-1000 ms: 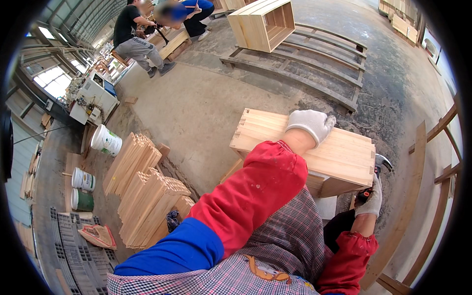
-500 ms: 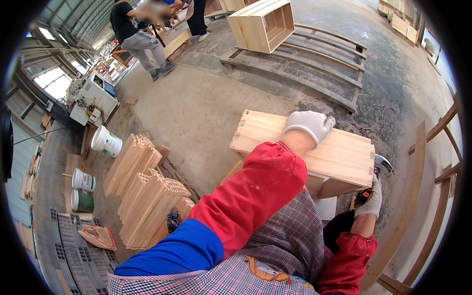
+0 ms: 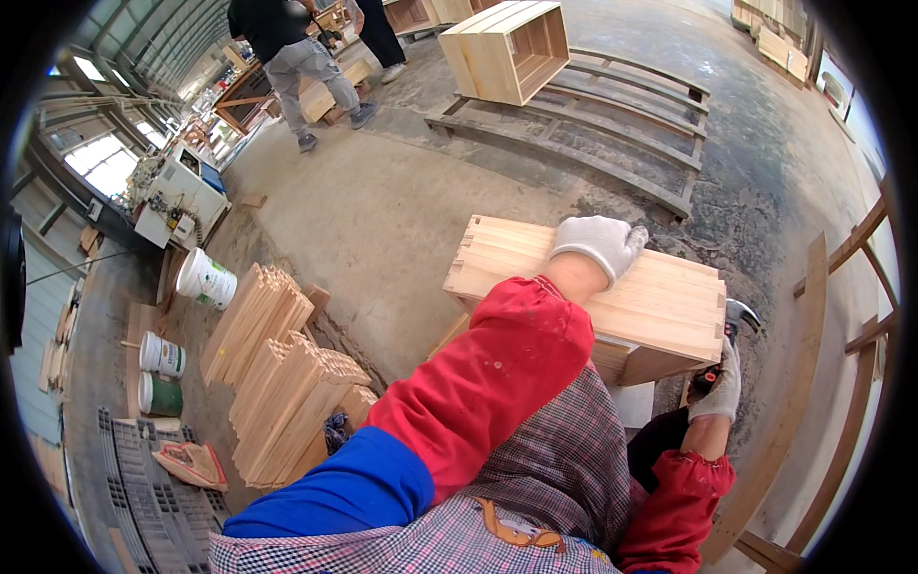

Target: The person assembles a wood box by using a hammer to tap wood panels into place and then assembles another piece of wood furniture using a rubber mallet.

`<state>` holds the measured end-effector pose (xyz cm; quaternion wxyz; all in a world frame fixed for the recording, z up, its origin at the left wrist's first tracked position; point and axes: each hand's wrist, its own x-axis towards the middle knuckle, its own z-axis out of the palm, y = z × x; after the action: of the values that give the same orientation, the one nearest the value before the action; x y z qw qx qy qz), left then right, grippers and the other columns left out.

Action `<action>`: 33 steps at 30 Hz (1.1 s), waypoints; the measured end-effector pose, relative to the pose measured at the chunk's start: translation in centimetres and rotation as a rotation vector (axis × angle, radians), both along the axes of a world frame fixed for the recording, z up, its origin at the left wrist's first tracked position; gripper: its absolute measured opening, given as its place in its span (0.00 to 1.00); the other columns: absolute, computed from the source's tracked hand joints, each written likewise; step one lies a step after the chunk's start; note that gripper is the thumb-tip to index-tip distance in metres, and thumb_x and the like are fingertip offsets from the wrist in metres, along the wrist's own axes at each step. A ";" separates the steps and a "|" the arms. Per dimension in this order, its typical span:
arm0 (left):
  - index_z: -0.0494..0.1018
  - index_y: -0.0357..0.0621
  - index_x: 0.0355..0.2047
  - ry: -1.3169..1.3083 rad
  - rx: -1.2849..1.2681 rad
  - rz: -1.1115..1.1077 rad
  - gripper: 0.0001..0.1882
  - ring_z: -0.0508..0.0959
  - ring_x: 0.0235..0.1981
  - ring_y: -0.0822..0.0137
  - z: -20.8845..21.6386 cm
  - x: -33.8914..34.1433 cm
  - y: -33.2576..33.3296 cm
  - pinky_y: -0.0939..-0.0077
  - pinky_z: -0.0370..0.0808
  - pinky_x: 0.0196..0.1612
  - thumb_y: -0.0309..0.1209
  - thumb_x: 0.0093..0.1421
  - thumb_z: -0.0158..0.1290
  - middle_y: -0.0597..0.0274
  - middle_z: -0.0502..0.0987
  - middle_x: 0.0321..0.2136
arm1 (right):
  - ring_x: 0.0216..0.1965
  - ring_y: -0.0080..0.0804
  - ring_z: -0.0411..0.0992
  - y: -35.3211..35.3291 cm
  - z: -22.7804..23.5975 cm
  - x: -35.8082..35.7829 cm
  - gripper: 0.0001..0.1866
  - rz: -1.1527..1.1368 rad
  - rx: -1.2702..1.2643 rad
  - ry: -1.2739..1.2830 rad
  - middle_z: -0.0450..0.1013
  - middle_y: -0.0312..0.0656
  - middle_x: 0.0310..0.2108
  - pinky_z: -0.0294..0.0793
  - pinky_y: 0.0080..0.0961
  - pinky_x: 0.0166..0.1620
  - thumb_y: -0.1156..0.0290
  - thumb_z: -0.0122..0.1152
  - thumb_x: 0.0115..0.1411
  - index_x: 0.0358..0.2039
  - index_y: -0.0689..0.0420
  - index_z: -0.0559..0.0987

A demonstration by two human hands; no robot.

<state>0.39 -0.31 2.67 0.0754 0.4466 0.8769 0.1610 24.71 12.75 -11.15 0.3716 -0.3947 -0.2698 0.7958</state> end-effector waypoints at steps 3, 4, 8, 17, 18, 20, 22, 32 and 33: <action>0.79 0.48 0.31 0.000 -0.002 -0.003 0.25 0.79 0.36 0.53 0.0 0.0 0.1 0.60 0.73 0.42 0.48 0.64 0.35 0.53 0.79 0.32 | 0.38 0.27 0.75 0.2 -0.3 0.1 0.16 -0.003 -0.010 0.012 0.76 0.36 0.38 0.75 0.25 0.40 0.64 0.62 0.55 0.43 0.55 0.76; 0.79 0.48 0.31 0.002 -0.002 -0.003 0.25 0.79 0.36 0.53 0.0 0.1 0.1 0.60 0.73 0.42 0.48 0.64 0.35 0.53 0.79 0.32 | 0.38 0.27 0.75 0.5 -0.6 0.2 0.16 -0.005 -0.008 0.019 0.76 0.36 0.38 0.75 0.24 0.40 0.64 0.62 0.55 0.43 0.55 0.76; 0.79 0.48 0.31 -0.004 0.002 -0.003 0.25 0.79 0.36 0.53 0.0 0.0 0.1 0.59 0.73 0.42 0.48 0.64 0.35 0.52 0.79 0.32 | 0.38 0.27 0.75 0.7 -1.1 0.3 0.16 -0.017 -0.006 0.023 0.76 0.36 0.39 0.75 0.24 0.41 0.65 0.62 0.55 0.43 0.55 0.76; 0.79 0.47 0.31 -0.011 -0.006 -0.002 0.26 0.78 0.36 0.52 0.0 0.1 0.1 0.59 0.73 0.42 0.48 0.64 0.35 0.51 0.79 0.32 | 0.38 0.28 0.75 0.4 -1.0 0.0 0.15 -0.029 0.005 0.077 0.76 0.37 0.38 0.74 0.25 0.42 0.66 0.62 0.54 0.42 0.56 0.76; 0.79 0.47 0.31 -0.009 -0.005 -0.003 0.26 0.78 0.36 0.52 -0.1 0.0 0.2 0.59 0.73 0.42 0.48 0.64 0.35 0.51 0.79 0.32 | 0.38 0.28 0.75 0.4 -0.9 -0.1 0.15 -0.027 -0.003 0.078 0.76 0.37 0.38 0.74 0.25 0.42 0.67 0.62 0.55 0.42 0.56 0.76; 0.79 0.47 0.31 -0.002 -0.001 0.001 0.26 0.78 0.36 0.52 -0.2 -0.1 0.0 0.60 0.73 0.42 0.48 0.63 0.35 0.51 0.79 0.32 | 0.38 0.28 0.75 0.1 -0.5 -0.4 0.14 -0.017 -0.019 0.082 0.76 0.37 0.38 0.74 0.25 0.43 0.67 0.62 0.55 0.42 0.56 0.76; 0.79 0.46 0.31 0.002 0.008 0.004 0.26 0.78 0.36 0.51 -0.2 -0.1 0.0 0.60 0.73 0.42 0.48 0.63 0.35 0.50 0.79 0.31 | 0.38 0.28 0.75 -0.1 -0.2 -0.5 0.14 -0.007 -0.010 0.087 0.76 0.37 0.38 0.74 0.25 0.42 0.67 0.61 0.55 0.41 0.56 0.76; 0.78 0.46 0.29 0.026 0.045 0.005 0.26 0.78 0.34 0.51 -0.6 0.0 0.0 0.59 0.73 0.41 0.48 0.63 0.35 0.50 0.79 0.30 | 0.36 0.27 0.75 -0.2 -0.1 -0.4 0.13 -0.013 0.024 0.043 0.77 0.36 0.36 0.74 0.24 0.40 0.65 0.60 0.56 0.41 0.54 0.77; 0.78 0.46 0.29 0.026 0.045 0.001 0.26 0.78 0.34 0.51 -0.6 0.0 0.1 0.59 0.73 0.41 0.48 0.63 0.35 0.50 0.79 0.30 | 0.36 0.27 0.75 -0.2 -0.1 -0.3 0.13 -0.003 0.017 0.037 0.77 0.36 0.36 0.74 0.24 0.40 0.65 0.61 0.56 0.41 0.54 0.77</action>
<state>0.39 -0.23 2.11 0.0540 0.4497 0.8742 0.1750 24.46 12.60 -11.29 0.3812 -0.3772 -0.2691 0.8000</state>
